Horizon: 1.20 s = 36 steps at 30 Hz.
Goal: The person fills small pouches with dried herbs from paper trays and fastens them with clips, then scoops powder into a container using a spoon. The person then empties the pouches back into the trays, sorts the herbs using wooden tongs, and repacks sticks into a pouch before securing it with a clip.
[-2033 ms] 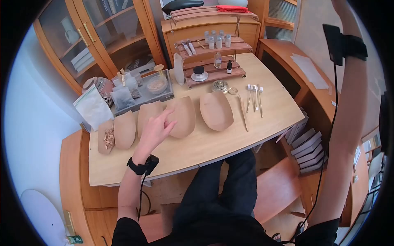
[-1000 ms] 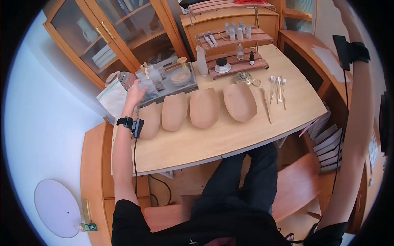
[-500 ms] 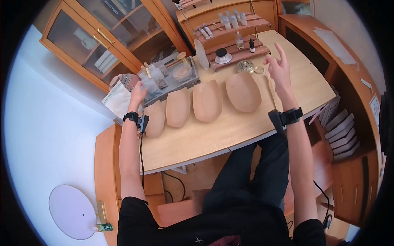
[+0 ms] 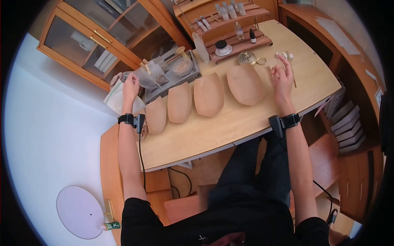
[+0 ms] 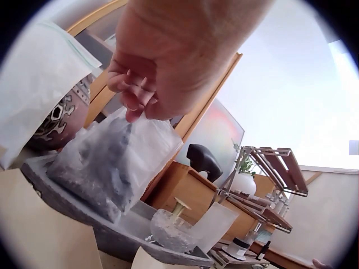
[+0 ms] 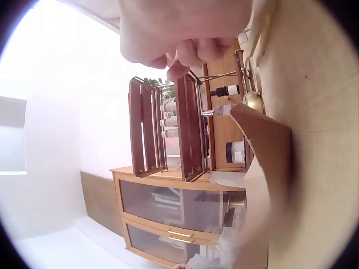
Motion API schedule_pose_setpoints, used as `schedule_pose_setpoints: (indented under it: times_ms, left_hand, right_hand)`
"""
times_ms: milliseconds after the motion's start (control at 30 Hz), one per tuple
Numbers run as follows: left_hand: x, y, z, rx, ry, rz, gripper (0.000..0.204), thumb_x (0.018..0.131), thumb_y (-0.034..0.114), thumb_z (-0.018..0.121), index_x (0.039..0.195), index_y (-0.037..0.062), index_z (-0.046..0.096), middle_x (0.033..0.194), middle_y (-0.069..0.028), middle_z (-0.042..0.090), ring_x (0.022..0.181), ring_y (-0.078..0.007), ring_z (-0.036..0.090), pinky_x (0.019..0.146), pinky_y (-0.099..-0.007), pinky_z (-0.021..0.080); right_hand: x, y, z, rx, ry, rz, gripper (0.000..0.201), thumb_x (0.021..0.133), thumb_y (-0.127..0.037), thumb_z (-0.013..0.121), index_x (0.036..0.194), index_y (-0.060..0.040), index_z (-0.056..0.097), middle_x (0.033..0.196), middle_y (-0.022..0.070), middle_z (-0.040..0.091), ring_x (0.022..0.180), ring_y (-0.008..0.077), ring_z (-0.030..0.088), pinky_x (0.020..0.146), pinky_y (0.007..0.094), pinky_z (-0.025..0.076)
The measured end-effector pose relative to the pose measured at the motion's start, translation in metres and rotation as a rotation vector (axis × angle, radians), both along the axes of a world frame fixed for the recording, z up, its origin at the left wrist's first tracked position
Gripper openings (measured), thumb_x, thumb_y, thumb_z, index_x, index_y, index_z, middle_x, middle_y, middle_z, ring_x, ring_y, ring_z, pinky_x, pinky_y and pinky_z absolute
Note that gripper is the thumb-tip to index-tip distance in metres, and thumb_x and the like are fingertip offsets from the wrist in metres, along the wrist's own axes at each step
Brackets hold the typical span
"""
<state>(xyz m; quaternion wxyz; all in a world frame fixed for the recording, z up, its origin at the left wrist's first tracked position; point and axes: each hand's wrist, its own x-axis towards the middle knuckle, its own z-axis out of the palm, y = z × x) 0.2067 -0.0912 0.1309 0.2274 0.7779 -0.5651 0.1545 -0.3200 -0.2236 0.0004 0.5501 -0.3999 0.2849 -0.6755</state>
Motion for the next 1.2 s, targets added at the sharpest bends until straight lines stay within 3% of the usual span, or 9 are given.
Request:
schedule_pose_setpoints:
  times_ms: [167,333,467,567,633,700,867,1100,1200]
  left_hand:
    - [-0.039,0.004,0.030,-0.148,-0.090,-0.183,0.014,0.088,0.015,0.061,0.091,0.0027,0.056,0.074,-0.0148,0.064,0.072,-0.0285,0.066,0.066,-0.0378,0.050]
    - [-0.099,0.015,0.052,-0.021,0.147,-0.295,0.015,0.086,0.016,0.062,0.090,0.0019,0.057,0.068,-0.0064,0.057,0.060,-0.0131,0.053,0.059,-0.0283,0.044]
    - [-0.139,0.015,0.047,-0.022,0.215,-0.477,0.015,0.084,0.016,0.063,0.089,0.0028,0.057,0.070,-0.0026,0.057,0.059,-0.0106,0.049,0.056,-0.0262,0.041]
    - [-0.163,0.014,0.043,0.026,0.283,-0.578,0.015,0.083,0.016,0.064,0.089,0.0032,0.058,0.070,-0.0020,0.058,0.058,-0.0104,0.050,0.055,-0.0261,0.041]
    - [-0.178,0.013,0.043,0.006,0.317,-0.612,0.014,0.082,0.015,0.063,0.089,0.0035,0.058,0.070,-0.0027,0.057,0.058,-0.0112,0.051,0.054,-0.0266,0.041]
    - [-0.185,0.009,0.040,0.037,0.313,-0.746,0.009,0.087,0.012,0.063,0.088,0.0039,0.059,0.068,0.0047,0.054,0.058,-0.0027,0.044,0.052,-0.0213,0.035]
    - [-0.189,0.007,0.041,0.025,0.226,-0.870,0.010,0.086,0.012,0.063,0.089,0.0038,0.058,0.070,-0.0050,0.058,0.057,-0.0165,0.053,0.052,-0.0295,0.041]
    - [-0.189,0.011,0.042,0.013,0.230,-0.923,0.010,0.085,0.010,0.061,0.090,0.0026,0.058,0.075,-0.0083,0.059,0.061,-0.0188,0.054,0.056,-0.0317,0.043]
    - [-0.189,0.010,0.038,-0.017,0.245,-0.978,0.010,0.085,0.009,0.061,0.091,0.0024,0.057,0.075,-0.0089,0.058,0.060,-0.0206,0.054,0.056,-0.0326,0.044]
  right_hand:
    - [-0.004,0.004,0.000,-0.017,-0.085,0.016,0.036,0.097,-0.012,0.053,0.132,-0.0071,0.053,0.072,-0.0012,0.055,0.050,-0.0005,0.034,0.044,0.0163,0.025]
    - [-0.004,0.006,0.006,-0.059,-0.032,0.041,0.034,0.098,-0.014,0.052,0.130,-0.0048,0.054,0.073,-0.0008,0.056,0.048,-0.0014,0.030,0.043,0.0153,0.023]
    - [0.002,0.024,0.036,-0.139,0.118,0.141,0.034,0.098,-0.016,0.052,0.130,-0.0051,0.055,0.074,-0.0005,0.057,0.049,-0.0012,0.033,0.044,0.0154,0.024]
    - [0.019,0.044,0.067,-0.196,0.343,0.353,0.041,0.096,-0.015,0.055,0.136,-0.0055,0.050,0.086,0.0026,0.061,0.059,0.0012,0.045,0.049,0.0161,0.034]
    - [0.038,0.054,0.080,-0.254,0.440,0.562,0.060,0.091,-0.017,0.065,0.145,-0.0085,0.039,0.109,0.0093,0.061,0.086,0.0100,0.057,0.065,0.0224,0.048]
    - [0.054,0.055,0.081,-0.296,0.508,0.631,0.075,0.086,-0.019,0.071,0.149,-0.0106,0.031,0.123,0.0131,0.055,0.102,0.0172,0.056,0.075,0.0286,0.051]
    - [0.094,0.060,0.081,-0.274,0.621,0.779,0.125,0.064,-0.025,0.091,0.156,-0.0154,0.007,0.155,0.0201,0.025,0.138,0.0382,0.036,0.096,0.0450,0.051]
    - [0.123,0.056,0.062,-0.326,0.689,0.837,0.117,0.062,-0.026,0.093,0.150,-0.0037,0.019,0.145,0.0145,0.040,0.137,0.0295,0.039,0.102,0.0403,0.045]
    - [0.130,0.067,0.074,-0.288,0.605,0.855,0.101,0.064,-0.023,0.092,0.142,-0.0018,0.031,0.134,0.0105,0.049,0.125,0.0245,0.052,0.101,0.0381,0.045]
